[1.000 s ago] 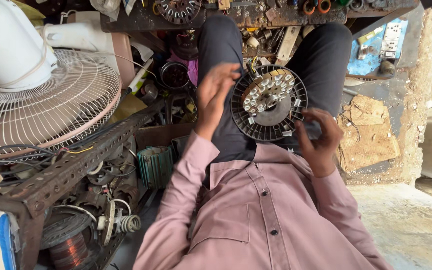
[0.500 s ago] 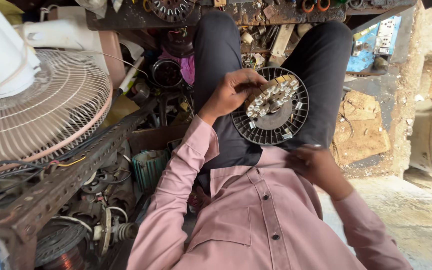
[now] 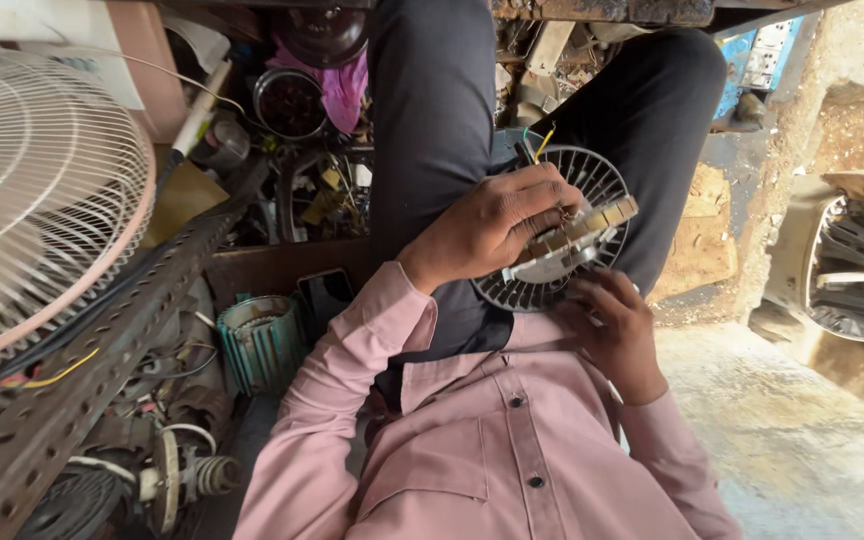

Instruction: The person is repairing an electric motor rotor by hand. They use pliers to remove old copper windings, insert new insulated copper wire into the slots, and then wipe the component with a cloth. The task involves careful manipulation of small parts in a cluttered workshop environment.

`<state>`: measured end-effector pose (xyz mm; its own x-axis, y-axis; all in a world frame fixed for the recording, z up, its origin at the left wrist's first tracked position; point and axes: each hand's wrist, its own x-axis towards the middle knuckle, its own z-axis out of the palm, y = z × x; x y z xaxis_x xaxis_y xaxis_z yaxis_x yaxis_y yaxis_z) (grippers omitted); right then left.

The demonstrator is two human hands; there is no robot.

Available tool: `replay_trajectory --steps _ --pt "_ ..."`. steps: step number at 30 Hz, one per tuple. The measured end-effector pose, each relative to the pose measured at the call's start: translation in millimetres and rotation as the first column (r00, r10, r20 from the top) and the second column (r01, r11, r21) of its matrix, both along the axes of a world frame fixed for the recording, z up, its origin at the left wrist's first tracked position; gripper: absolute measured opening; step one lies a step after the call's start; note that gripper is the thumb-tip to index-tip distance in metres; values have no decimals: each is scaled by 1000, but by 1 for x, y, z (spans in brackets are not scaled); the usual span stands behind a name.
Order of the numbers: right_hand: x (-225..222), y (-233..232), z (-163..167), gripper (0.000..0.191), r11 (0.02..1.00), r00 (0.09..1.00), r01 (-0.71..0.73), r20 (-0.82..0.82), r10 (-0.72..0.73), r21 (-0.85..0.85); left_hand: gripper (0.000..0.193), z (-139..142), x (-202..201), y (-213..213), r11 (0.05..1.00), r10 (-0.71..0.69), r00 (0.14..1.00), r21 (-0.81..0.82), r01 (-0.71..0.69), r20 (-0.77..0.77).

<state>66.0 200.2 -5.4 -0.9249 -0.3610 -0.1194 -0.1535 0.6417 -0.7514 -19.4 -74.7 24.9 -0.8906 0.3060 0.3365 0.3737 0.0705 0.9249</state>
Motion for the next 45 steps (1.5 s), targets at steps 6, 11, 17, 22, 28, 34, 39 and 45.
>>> replay_trajectory --steps 6,11,17,22,28,34,39,45 --pt "-20 25 -1 18 987 986 118 -131 -103 108 10 -9 -5 -2 988 74 972 119 -102 222" --pt "-69 8 5 24 852 897 331 -146 -418 -405 9 -21 -10 -1 950 90 894 232 -210 439" --pt "-91 -56 21 44 717 968 175 -16 -251 -675 7 -19 -13 3 918 141 860 260 -299 490" --pt "-69 -67 27 47 751 959 251 55 -277 -611 8 -13 0 3 935 297 910 105 -338 289" --pt "-46 -40 9 47 646 963 127 -63 -263 -752 14 -13 25 18 943 281 837 27 -332 469" --pt "-25 -23 13 51 714 977 20 -140 -164 -700 37 -21 38 59 830 -205 874 552 -84 441" --pt "-25 -13 33 44 775 970 101 -113 -217 -624 27 -11 56 76 980 126 978 130 -149 167" --pt "-31 -23 43 32 986 929 81 -346 -127 -145 26 -1 50 61 969 141 971 -173 -175 -191"
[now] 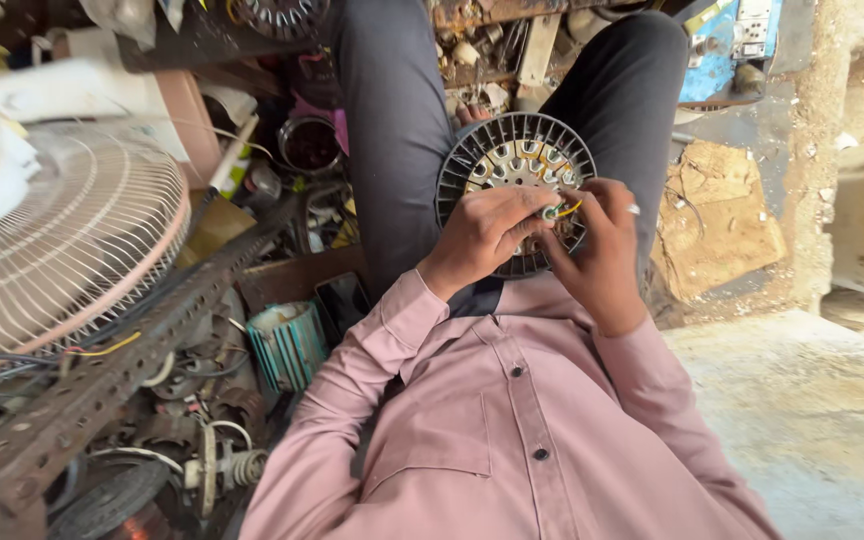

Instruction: The person is repairing an electric motor rotor by hand. They use pliers to remove old copper windings, insert new insulated copper wire into the slots, and then wipe the component with a cloth. The task involves careful manipulation of small parts in a cluttered workshop environment.

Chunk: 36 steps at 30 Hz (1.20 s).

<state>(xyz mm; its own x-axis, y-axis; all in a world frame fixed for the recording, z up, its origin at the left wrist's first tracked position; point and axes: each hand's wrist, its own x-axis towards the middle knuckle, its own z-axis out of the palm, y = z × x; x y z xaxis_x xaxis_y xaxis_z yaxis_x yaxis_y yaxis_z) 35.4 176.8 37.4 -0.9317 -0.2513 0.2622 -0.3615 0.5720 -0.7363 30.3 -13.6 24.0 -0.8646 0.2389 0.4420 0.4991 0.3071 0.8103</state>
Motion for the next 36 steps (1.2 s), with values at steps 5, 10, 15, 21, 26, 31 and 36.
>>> replay_trajectory --steps 5,10,15,21,26,31,36 --pt "-6 -1 -12 15 996 993 -79 92 75 40 45 -3 -7 0 988 1 995 -155 -17 -103" --pt "14 7 -24 8 991 979 -95 188 77 90 91 -11 -9 12 908 6 999 -418 -19 -32" --pt "23 6 -35 11 993 989 -87 127 77 77 92 -14 -9 13 909 9 1000 -417 -17 -22" --pt "18 2 -41 35 997 982 29 185 -42 74 98 -17 -11 10 934 5 1000 -357 -9 -11" --pt "24 5 -36 36 997 994 -12 112 4 74 102 -22 -10 12 928 29 999 -371 -37 -26" --pt "21 10 -22 34 985 990 -95 114 79 147 104 -26 -9 12 927 40 999 -373 -45 -21" --pt "19 10 -9 29 983 996 -87 46 80 159 102 -26 -10 7 937 28 999 -348 -34 -21"
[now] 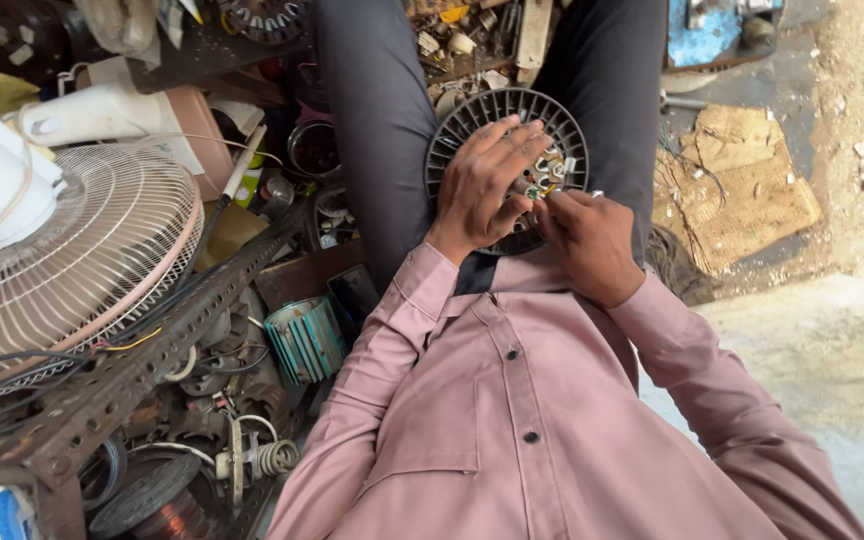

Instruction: The person is repairing an electric motor rotor by hand. They use pliers to remove old copper windings, insert new insulated copper wire into the slots, and then wipe the component with a cloth. The task involves careful manipulation of small parts in a cluttered workshop environment.

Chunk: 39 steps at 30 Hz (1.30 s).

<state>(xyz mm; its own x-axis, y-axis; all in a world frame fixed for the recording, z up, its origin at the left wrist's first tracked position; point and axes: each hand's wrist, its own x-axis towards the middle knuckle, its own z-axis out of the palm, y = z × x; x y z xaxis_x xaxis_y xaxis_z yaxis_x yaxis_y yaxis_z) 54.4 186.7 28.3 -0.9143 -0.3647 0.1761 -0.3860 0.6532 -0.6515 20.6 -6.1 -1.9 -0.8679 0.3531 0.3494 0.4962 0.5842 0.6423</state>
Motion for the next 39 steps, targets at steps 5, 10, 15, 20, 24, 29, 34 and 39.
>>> replay_trajectory --steps 5,10,15,20,24,29,34,39 --pt "-2 -5 -16 18 856 997 10 71 31 -516 96 4 -2 -3 996 -18 999 82 20 -28" --pt "-1 -8 -45 29 706 975 60 192 109 -706 91 3 -3 -2 991 6 1000 133 -8 10" --pt "-9 0 -47 26 685 932 2 249 262 -728 91 -3 -5 -2 995 14 1000 103 -12 -12" --pt "-20 8 -34 24 916 949 -227 135 284 -332 91 -10 -4 0 997 21 1000 78 -22 5" --pt "-11 5 -29 28 951 970 -155 140 197 -267 94 -13 -2 1 997 18 999 82 -16 -27" --pt "-1 2 -22 22 945 974 -129 138 177 -300 93 -11 -1 3 997 35 999 75 -34 -23" --pt "-3 5 -11 27 973 976 -208 50 214 -101 92 -7 -1 6 995 51 996 88 -45 -72" --pt "2 11 -15 6 913 944 -253 127 306 -321 88 -7 -3 -1 991 59 994 129 -47 -91"
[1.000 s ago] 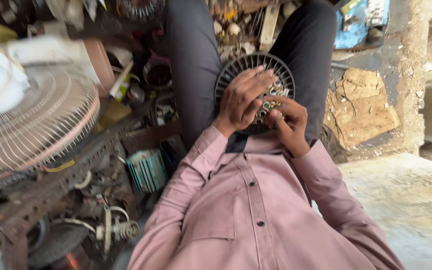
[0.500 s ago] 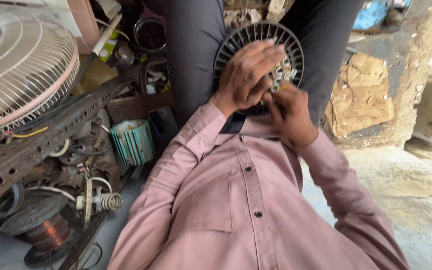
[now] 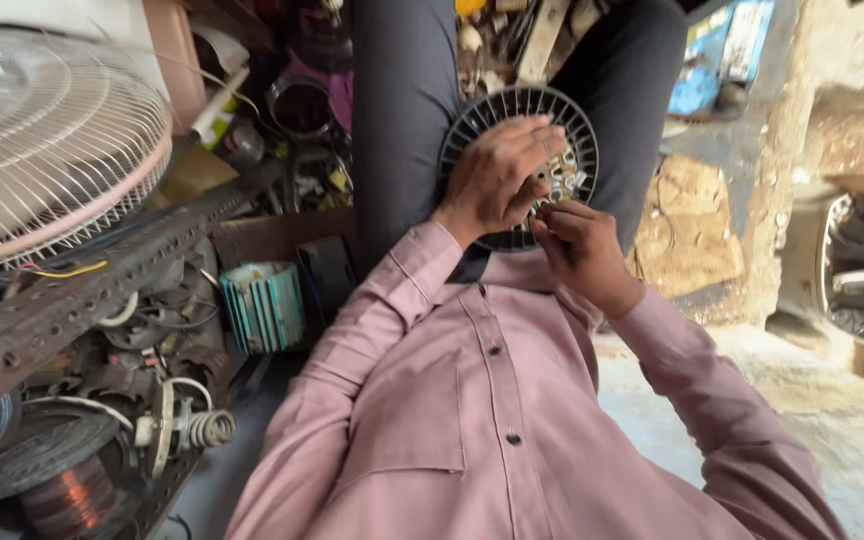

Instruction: The person is repairing an electric motor rotor by hand. They use pliers to remove old copper windings, insert new insulated copper wire into the slots, and then wipe the component with a cloth. The task involves careful manipulation of small parts in a cluttered workshop environment.

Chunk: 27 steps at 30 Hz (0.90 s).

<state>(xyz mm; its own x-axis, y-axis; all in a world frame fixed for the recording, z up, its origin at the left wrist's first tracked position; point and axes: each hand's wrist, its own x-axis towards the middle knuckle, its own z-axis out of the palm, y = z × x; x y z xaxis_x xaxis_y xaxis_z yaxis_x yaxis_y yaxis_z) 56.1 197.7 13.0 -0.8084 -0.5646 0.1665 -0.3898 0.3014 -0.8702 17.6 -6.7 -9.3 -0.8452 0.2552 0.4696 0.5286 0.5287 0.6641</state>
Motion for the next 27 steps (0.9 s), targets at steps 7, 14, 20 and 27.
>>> replay_trajectory --steps 7,14,20,27 --pt "-9 18 -18 7 993 923 80 384 -40 -88 89 -17 3 4 997 5 997 75 2 -83" --pt "55 53 24 16 905 797 -409 437 417 -119 89 -43 -26 -2 987 155 947 -8 -159 280" --pt "-64 197 -2 23 883 924 167 242 -295 439 64 -16 -17 -8 998 66 986 7 -68 156" --pt "-30 199 -98 34 284 964 -132 189 -185 950 18 30 36 -4 977 190 981 107 -184 -49"
